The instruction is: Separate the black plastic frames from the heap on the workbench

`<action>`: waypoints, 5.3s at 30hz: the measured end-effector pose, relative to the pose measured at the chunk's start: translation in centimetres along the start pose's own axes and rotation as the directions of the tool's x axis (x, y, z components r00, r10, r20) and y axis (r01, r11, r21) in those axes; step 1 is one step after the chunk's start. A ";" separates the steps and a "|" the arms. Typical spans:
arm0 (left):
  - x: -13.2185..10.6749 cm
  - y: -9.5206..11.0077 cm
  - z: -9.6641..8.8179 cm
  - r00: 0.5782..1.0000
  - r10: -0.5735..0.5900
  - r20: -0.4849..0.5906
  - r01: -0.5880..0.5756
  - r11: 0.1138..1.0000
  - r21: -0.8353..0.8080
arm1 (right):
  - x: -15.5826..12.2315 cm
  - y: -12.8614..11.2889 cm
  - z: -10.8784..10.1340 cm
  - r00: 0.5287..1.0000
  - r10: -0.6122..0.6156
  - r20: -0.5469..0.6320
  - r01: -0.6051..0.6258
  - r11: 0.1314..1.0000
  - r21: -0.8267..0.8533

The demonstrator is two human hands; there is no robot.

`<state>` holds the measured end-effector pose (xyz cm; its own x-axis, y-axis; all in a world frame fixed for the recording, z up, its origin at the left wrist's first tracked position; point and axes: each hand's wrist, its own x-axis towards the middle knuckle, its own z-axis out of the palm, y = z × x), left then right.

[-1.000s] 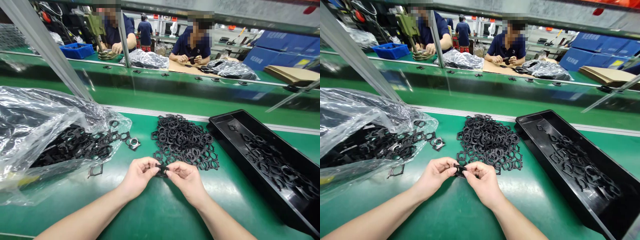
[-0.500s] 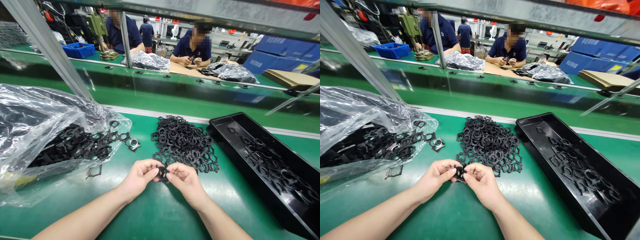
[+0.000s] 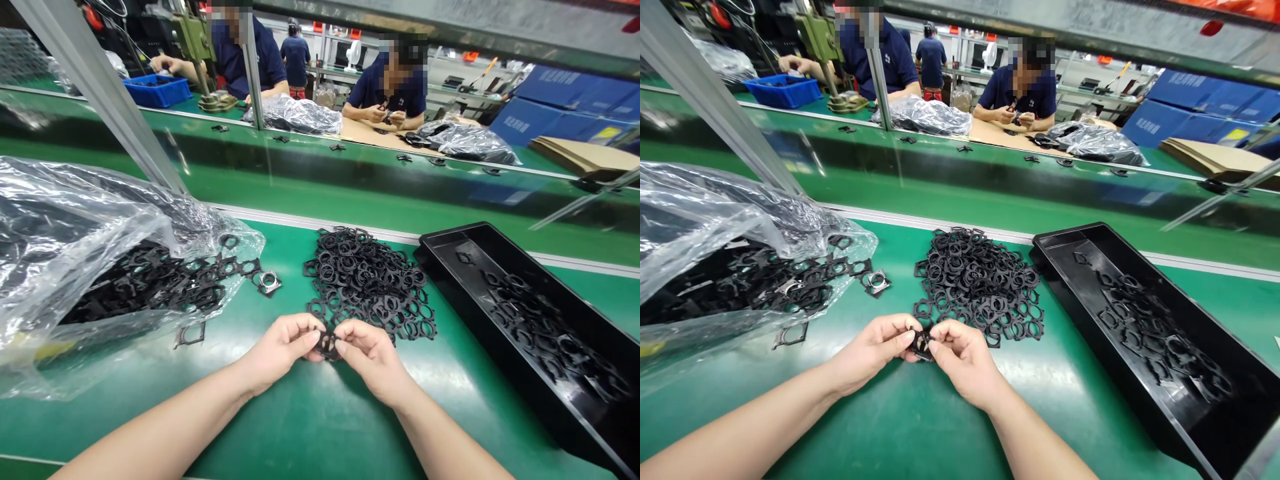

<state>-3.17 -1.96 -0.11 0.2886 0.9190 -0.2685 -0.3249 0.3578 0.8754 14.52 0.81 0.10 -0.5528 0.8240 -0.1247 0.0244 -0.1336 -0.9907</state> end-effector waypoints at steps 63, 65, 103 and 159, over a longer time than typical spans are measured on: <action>0.6 -0.4 -0.4 0.993 0.075 -0.095 -0.060 0.986 0.154 | 0.2 0.5 -0.1 0.995 0.033 -0.095 -0.036 0.999 -0.026; 0.6 -0.6 -0.4 0.989 0.089 -0.118 -0.072 0.988 0.138 | 0.2 0.4 0.0 0.994 0.028 -0.101 -0.032 0.999 -0.031; 0.3 -0.6 -0.9 0.974 -0.140 0.181 0.189 0.937 -0.293 | 0.4 0.7 -0.2 0.984 0.177 -0.004 -0.166 0.925 0.341; -0.2 -1.3 -0.4 0.741 0.669 0.056 -0.427 0.405 0.809 | 0.6 0.9 0.1 0.961 0.102 -0.257 -0.032 0.965 0.262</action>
<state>-3.17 -2.56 -1.32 0.0467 0.9112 0.4092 0.4738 -0.3809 0.7940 14.19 1.11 -0.83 -0.3151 0.9196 -0.2346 -0.1765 -0.2997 -0.9376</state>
